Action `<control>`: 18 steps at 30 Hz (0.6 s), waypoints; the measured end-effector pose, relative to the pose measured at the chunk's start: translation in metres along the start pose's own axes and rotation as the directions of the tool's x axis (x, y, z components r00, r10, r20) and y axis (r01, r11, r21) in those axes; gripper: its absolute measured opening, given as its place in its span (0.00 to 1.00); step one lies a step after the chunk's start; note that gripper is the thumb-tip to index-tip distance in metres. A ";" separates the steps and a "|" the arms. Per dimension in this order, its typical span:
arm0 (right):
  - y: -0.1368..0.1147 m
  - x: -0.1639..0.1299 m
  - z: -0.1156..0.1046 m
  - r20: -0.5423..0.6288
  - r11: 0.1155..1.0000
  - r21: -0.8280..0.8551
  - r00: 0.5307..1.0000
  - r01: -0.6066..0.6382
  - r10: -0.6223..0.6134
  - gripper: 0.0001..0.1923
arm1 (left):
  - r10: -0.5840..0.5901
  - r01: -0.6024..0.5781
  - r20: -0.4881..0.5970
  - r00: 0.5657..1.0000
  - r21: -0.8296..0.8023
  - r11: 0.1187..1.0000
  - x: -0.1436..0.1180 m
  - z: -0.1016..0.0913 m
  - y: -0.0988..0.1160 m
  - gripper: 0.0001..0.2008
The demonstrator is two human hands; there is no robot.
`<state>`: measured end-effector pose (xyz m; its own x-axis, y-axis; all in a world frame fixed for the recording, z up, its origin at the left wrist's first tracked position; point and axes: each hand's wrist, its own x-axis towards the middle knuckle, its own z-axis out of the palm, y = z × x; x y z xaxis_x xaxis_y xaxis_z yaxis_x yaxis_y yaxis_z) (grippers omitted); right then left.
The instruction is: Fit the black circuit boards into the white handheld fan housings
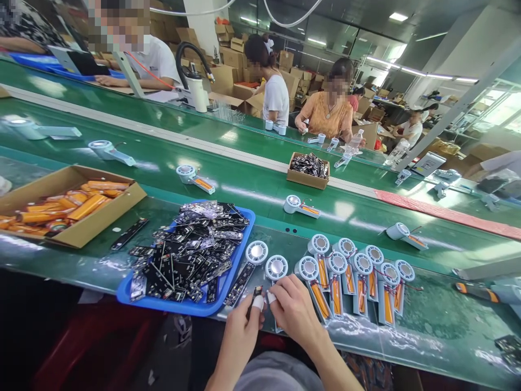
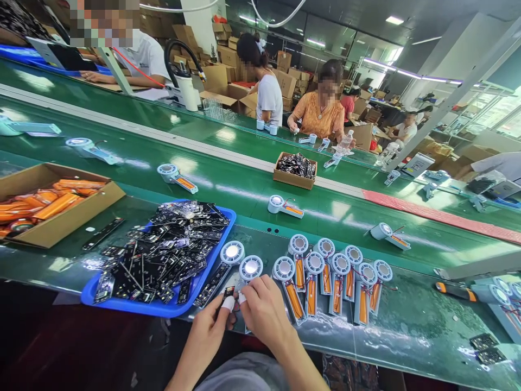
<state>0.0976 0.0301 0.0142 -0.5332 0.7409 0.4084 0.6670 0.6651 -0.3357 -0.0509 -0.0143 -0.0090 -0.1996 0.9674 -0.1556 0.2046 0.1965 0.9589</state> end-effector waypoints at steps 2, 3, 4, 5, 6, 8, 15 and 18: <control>-0.001 0.003 -0.001 0.005 1.000 -0.017 1.000 -0.007 0.007 0.08 | 0.045 -0.046 0.011 0.999 0.068 0.997 0.000 0.000 -0.001 0.17; -0.002 0.004 -0.002 0.015 1.000 -0.029 1.000 -0.010 0.011 0.08 | 0.071 -0.072 0.012 0.997 0.101 0.992 0.000 0.000 -0.002 0.17; -0.003 0.005 -0.004 0.033 0.999 -0.043 0.999 -0.013 0.014 0.07 | 0.098 -0.099 0.012 0.995 0.132 0.986 0.000 0.000 -0.002 0.16; -0.004 0.006 -0.006 0.055 0.998 -0.059 0.998 -0.017 0.020 0.07 | 0.125 -0.125 0.012 0.992 0.161 0.979 0.000 0.001 -0.001 0.16; -0.005 0.007 -0.008 0.079 0.997 -0.078 0.996 -0.021 0.027 0.07 | 0.150 -0.150 0.012 0.989 0.189 0.971 0.001 0.001 -0.001 0.15; -0.008 0.009 -0.012 0.131 0.993 -0.118 0.991 -0.027 0.042 0.07 | 0.196 -0.193 0.014 0.981 0.238 0.952 0.001 0.003 -0.001 0.15; -0.015 0.018 -0.024 0.274 0.977 -0.209 0.957 -0.041 0.099 0.06 | 0.390 -0.366 0.024 0.921 0.398 0.841 0.000 -0.001 -0.018 0.16; -0.015 0.018 -0.029 0.313 0.974 -0.226 0.945 -0.022 0.094 0.04 | 0.588 -0.569 0.105 0.802 0.434 0.698 0.001 -0.012 -0.029 0.15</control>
<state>0.0931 0.0304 0.0511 -0.6043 0.7917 0.0891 0.7787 0.6106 -0.1440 -0.0682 -0.0208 -0.0339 0.0606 0.9080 0.4146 0.6728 -0.3440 0.6550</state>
